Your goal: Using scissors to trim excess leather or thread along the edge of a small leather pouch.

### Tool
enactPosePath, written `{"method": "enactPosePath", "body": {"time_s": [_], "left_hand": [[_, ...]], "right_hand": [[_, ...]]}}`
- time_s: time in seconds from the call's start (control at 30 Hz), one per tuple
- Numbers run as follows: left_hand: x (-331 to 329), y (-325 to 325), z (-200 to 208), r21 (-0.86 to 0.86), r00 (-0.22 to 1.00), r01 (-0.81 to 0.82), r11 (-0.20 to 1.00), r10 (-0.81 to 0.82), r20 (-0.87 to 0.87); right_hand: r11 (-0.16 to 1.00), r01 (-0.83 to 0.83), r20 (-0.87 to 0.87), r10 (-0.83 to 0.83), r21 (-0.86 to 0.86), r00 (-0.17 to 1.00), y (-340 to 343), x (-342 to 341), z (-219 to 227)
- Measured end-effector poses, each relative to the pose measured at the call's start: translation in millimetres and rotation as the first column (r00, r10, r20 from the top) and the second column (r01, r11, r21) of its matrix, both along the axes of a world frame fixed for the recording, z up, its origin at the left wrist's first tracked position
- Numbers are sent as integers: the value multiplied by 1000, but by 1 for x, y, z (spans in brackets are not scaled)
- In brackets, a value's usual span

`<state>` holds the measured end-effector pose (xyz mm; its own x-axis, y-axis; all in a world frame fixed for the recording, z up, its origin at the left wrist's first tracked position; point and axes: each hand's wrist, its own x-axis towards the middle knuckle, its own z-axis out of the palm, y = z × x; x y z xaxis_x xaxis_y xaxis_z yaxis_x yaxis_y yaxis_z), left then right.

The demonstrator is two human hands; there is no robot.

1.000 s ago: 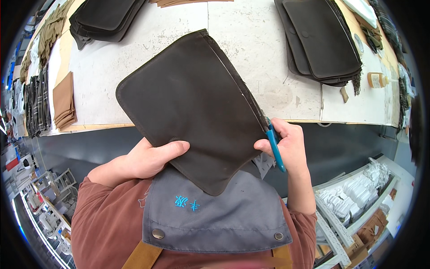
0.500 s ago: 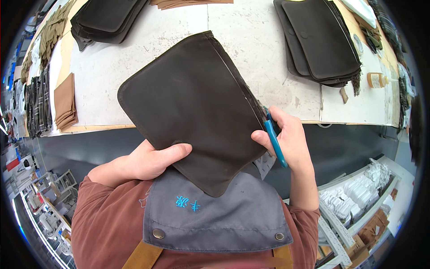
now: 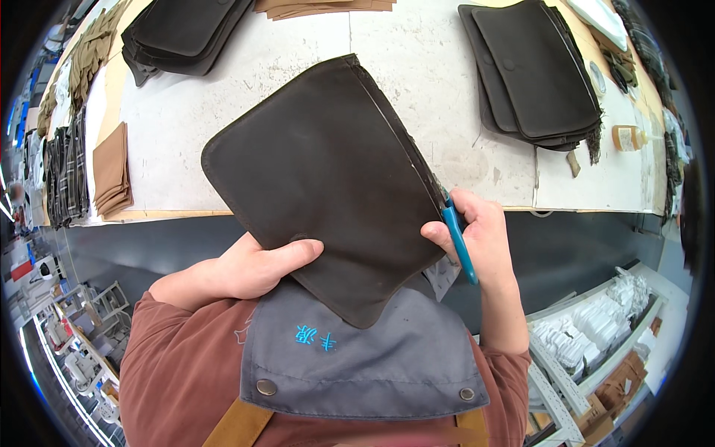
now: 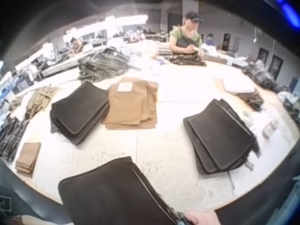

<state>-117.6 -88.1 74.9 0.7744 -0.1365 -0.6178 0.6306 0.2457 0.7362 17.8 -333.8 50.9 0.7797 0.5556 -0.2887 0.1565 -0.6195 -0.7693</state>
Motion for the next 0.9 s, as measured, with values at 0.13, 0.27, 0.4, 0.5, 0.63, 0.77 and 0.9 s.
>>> {"method": "enactPosePath", "body": {"time_s": [0.13, 0.27, 0.4, 0.5, 0.63, 0.77, 0.9], "left_hand": [[2, 0, 1, -1, 1000, 5, 1000, -5, 10], [1, 0, 0, 8, 1000, 7, 1000, -7, 20], [2, 1, 0, 37, 999, 38, 999, -39, 31], [3, 1, 1, 34, 996, 70, 997, -72, 45], [5, -1, 3, 36, 997, 70, 997, -71, 41], [4, 0, 1, 6, 997, 60, 998, -60, 49], [3, 2, -2, 20, 995, 84, 996, -84, 47]], "right_hand": [[1000, 2, 5, -2, 8, 1000, 0, -1, 0], [1000, -14, 8, 14, 11, 1000, -1, 0, -1], [997, -62, 37, 64, -45, 997, -2, 4, 0], [995, -53, 15, 54, -84, 998, 2, 7, 2], [997, -36, 11, 37, -67, 999, 11, 13, 5], [999, -25, 18, 26, -23, 1000, 16, 15, 5], [1000, -12, 37, 12, 3, 999, 16, 14, 2]]}}
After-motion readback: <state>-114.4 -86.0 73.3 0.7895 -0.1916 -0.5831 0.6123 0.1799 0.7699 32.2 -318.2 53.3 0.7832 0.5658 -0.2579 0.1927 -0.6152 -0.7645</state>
